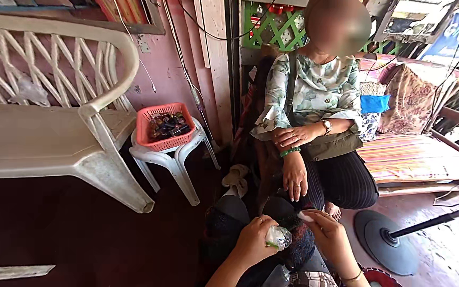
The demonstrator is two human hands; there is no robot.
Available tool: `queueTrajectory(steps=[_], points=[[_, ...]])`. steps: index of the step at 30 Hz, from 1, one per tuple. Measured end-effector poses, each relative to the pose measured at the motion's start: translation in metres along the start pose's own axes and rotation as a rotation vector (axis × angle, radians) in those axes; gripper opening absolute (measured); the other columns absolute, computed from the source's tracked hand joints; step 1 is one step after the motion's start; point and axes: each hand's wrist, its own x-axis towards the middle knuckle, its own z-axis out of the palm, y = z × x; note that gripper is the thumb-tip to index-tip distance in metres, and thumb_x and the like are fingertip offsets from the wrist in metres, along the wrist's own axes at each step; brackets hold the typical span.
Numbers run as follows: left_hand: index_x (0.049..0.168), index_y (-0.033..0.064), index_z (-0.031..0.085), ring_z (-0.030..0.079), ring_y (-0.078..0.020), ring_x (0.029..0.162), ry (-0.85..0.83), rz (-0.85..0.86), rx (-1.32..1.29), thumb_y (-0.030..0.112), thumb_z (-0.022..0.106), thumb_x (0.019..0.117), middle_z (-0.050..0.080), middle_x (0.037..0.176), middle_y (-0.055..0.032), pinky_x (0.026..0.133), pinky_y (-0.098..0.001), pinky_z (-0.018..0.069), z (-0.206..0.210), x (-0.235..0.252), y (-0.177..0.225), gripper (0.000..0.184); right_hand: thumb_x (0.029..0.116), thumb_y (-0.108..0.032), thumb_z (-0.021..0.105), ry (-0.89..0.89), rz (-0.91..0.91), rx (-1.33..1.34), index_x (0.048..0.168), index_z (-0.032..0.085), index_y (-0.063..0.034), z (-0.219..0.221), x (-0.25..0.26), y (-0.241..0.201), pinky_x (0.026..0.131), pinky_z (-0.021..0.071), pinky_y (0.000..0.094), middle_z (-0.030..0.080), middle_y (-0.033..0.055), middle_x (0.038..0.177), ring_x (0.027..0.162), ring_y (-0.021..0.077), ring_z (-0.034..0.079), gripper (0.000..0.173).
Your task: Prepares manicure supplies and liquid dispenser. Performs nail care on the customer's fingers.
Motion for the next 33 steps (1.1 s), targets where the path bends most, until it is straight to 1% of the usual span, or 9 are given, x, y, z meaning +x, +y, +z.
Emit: queueTrajectory(steps=[5,12,18,21,23,24,26,30,33], points=[[0.120,0.0187,0.072,0.066,-0.0188,0.114,-0.029,-0.015,-0.004,0.041,0.088,0.0681,0.068,0.125,-0.0034,0.095,-0.0386,0.0573,0.000,-0.002,0.001,0.059,0.0986,-0.019,0.061,-0.158,-0.011,0.045,0.105,0.081,-0.0123,0.006,-0.018,0.004,0.098,0.0573,0.0384,0.077,0.0011,0.114,0.109,0.0141,0.072,0.022],[0.121,0.0160,0.071,0.066,-0.0222,0.115,-0.011,0.028,-0.022,0.037,0.089,0.0688,0.068,0.125,-0.0061,0.096,-0.0424,0.0573,-0.002,0.000,0.003,0.059,0.0968,-0.015,0.060,-0.174,0.057,-0.053,0.108,0.081,-0.0144,0.017,-0.028,0.002,0.084,0.0623,0.0383,0.079,-0.0005,0.095,0.088,0.0119,0.075,0.023],[0.122,0.0143,0.071,0.065,-0.0258,0.116,-0.030,0.035,-0.032,0.035,0.087,0.0722,0.067,0.126,-0.0093,0.096,-0.0432,0.0557,-0.006,-0.002,0.006,0.057,0.1009,-0.016,0.042,-0.341,0.132,0.030,0.100,0.070,-0.0008,0.011,-0.025,0.000,0.066,0.0577,0.0438,0.070,0.0089,0.079,0.071,0.0204,0.069,0.031],[0.122,0.0153,0.071,0.065,-0.0246,0.116,-0.036,0.040,-0.030,0.037,0.086,0.0729,0.068,0.126,-0.0083,0.097,-0.0426,0.0556,-0.003,0.000,0.005,0.056,0.1071,-0.036,0.035,-0.312,0.128,0.101,0.095,0.067,-0.0055,0.010,-0.024,0.009,0.064,0.0557,0.0338,0.068,0.0012,0.077,0.069,0.0100,0.065,0.046],[0.122,0.0148,0.071,0.065,-0.0246,0.115,-0.031,0.039,-0.034,0.036,0.086,0.0724,0.068,0.125,-0.0085,0.096,-0.0419,0.0556,-0.003,-0.001,0.005,0.056,0.0997,-0.061,0.050,-0.224,0.066,0.071,0.088,0.065,-0.0056,0.014,-0.018,0.014,0.056,0.0528,0.0308,0.061,-0.0011,0.066,0.059,0.0077,0.059,0.059],[0.122,0.0143,0.071,0.065,-0.0246,0.114,-0.024,0.035,-0.037,0.035,0.086,0.0719,0.068,0.125,-0.0088,0.096,-0.0418,0.0557,-0.003,-0.001,0.005,0.056,0.0932,-0.066,0.058,-0.164,0.044,0.029,0.084,0.063,-0.0058,0.017,-0.014,0.012,0.051,0.0481,0.0299,0.055,-0.0018,0.061,0.054,0.0078,0.053,0.061],[0.122,0.0147,0.071,0.065,-0.0241,0.115,-0.021,0.024,-0.030,0.035,0.088,0.0701,0.068,0.125,-0.0083,0.096,-0.0416,0.0561,-0.004,-0.002,0.005,0.058,0.0956,-0.056,0.059,-0.111,0.044,-0.027,0.082,0.064,-0.0066,0.021,-0.009,0.010,0.049,0.0482,0.0320,0.054,-0.0009,0.057,0.051,0.0102,0.054,0.052],[0.120,0.0153,0.072,0.066,-0.0218,0.114,0.010,0.058,-0.039,0.036,0.088,0.0702,0.068,0.125,-0.0065,0.096,-0.0396,0.0565,-0.001,-0.001,0.002,0.056,0.1063,-0.025,0.045,-0.141,0.075,0.052,0.112,0.073,-0.0093,0.021,-0.006,0.010,0.070,0.0604,0.0304,0.073,-0.0028,0.081,0.072,0.0076,0.069,0.033],[0.121,0.0027,0.068,0.063,-0.0219,0.121,0.218,0.172,-0.341,0.033,0.084,0.0825,0.067,0.127,-0.0131,0.105,-0.0390,0.0537,-0.012,-0.002,0.000,0.051,0.1073,-0.014,0.041,-0.153,0.089,0.194,0.140,0.058,-0.0021,0.017,-0.013,0.007,0.068,0.0629,0.0316,0.078,0.0017,0.105,0.076,0.0090,0.073,0.038]])
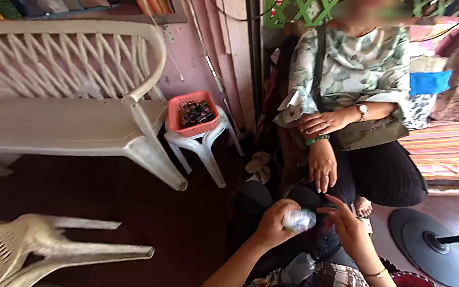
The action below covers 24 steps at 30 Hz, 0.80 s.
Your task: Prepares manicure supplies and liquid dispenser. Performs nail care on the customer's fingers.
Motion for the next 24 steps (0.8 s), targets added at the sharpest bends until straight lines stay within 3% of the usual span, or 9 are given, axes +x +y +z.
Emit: queueTrajectory(steps=[2,4,6,9,13,16,19,21,24], points=[[0.127,-0.0035,0.062,0.060,-0.0232,0.125,0.228,0.049,-0.116,0.036,0.077,0.0899,0.065,0.131,-0.0167,0.109,-0.0416,0.0495,-0.023,0.017,0.005,0.056,0.1087,-0.019,0.042,0.021,0.012,0.014,0.125,0.064,0.0006,-0.003,-0.005,0.003,0.063,0.0608,0.0293,0.078,0.0023,0.098,0.071,0.0075,0.072,0.034],[0.130,-0.0064,0.056,0.060,-0.0215,0.124,0.427,0.024,-0.029,0.028,0.072,0.0922,0.064,0.130,-0.0173,0.108,-0.0407,0.0487,-0.058,0.039,0.003,0.054,0.1082,-0.020,0.043,0.014,0.033,-0.037,0.108,0.072,-0.0001,-0.008,-0.013,0.009,0.063,0.0582,0.0270,0.075,0.0022,0.084,0.066,0.0060,0.068,0.035],[0.122,-0.0082,0.062,0.065,-0.0210,0.111,0.580,-0.076,0.167,0.017,0.071,0.0906,0.068,0.118,-0.0179,0.100,-0.0404,0.0526,-0.108,0.066,-0.003,0.042,0.1067,-0.019,0.045,-0.015,0.057,-0.076,0.100,0.071,0.0029,-0.011,-0.019,0.012,0.060,0.0550,0.0282,0.067,0.0047,0.071,0.060,0.0082,0.062,0.035],[0.119,-0.0054,0.065,0.071,-0.0183,0.097,0.792,-0.231,0.368,0.029,0.067,0.0994,0.072,0.106,-0.0156,0.091,-0.0412,0.0574,-0.194,0.116,-0.011,0.040,0.1069,-0.022,0.046,-0.068,0.113,-0.100,0.094,0.068,0.0080,0.000,-0.029,0.019,0.058,0.0525,0.0388,0.060,0.0108,0.064,0.057,0.0174,0.059,0.039],[0.131,-0.0036,0.064,0.059,-0.0300,0.128,0.980,-0.192,0.657,0.033,0.065,0.0991,0.064,0.133,-0.0221,0.112,-0.0453,0.0427,-0.295,0.183,-0.037,0.049,0.1042,-0.034,0.050,0.076,0.041,-0.342,0.072,0.065,-0.0007,0.029,-0.034,0.021,0.056,0.0485,0.0458,0.060,0.0126,0.058,0.056,0.0264,0.063,0.049],[0.140,0.0122,0.063,0.046,-0.0403,0.139,0.892,-0.286,0.847,0.023,0.065,0.0975,0.046,0.154,-0.0211,0.114,-0.0551,0.0351,-0.327,0.201,-0.069,0.044,0.1050,-0.031,0.047,0.085,0.038,-0.354,0.077,0.068,0.0011,0.031,-0.034,0.020,0.060,0.0514,0.0468,0.064,0.0147,0.063,0.061,0.0283,0.067,0.048],[0.135,0.0036,0.063,0.048,-0.0535,0.132,0.569,-0.534,0.992,0.008,0.062,0.0957,0.044,0.150,-0.0306,0.103,-0.0720,0.0411,-0.329,0.195,-0.100,0.040,0.1061,-0.028,0.046,0.072,0.048,-0.297,0.081,0.069,0.0030,0.027,-0.037,0.023,0.063,0.0528,0.0466,0.066,0.0161,0.067,0.065,0.0290,0.068,0.046],[0.132,0.0048,0.067,0.052,-0.0547,0.127,0.354,-0.652,1.042,0.017,0.064,0.0987,0.051,0.144,-0.0299,0.097,-0.0803,0.0358,-0.330,0.185,-0.122,0.035,0.1065,-0.028,0.047,0.078,0.058,-0.299,0.082,0.070,0.0035,0.027,-0.039,0.023,0.064,0.0540,0.0472,0.068,0.0166,0.068,0.067,0.0296,0.069,0.046],[0.127,0.0082,0.071,0.052,-0.0512,0.129,0.278,-0.706,1.047,0.043,0.065,0.0994,0.056,0.140,-0.0266,0.104,-0.0836,0.0230,-0.336,0.186,-0.122,0.045,0.1067,-0.028,0.045,0.087,0.069,-0.286,0.084,0.071,0.0045,0.028,-0.039,0.027,0.067,0.0544,0.0479,0.068,0.0176,0.070,0.069,0.0302,0.070,0.047]])
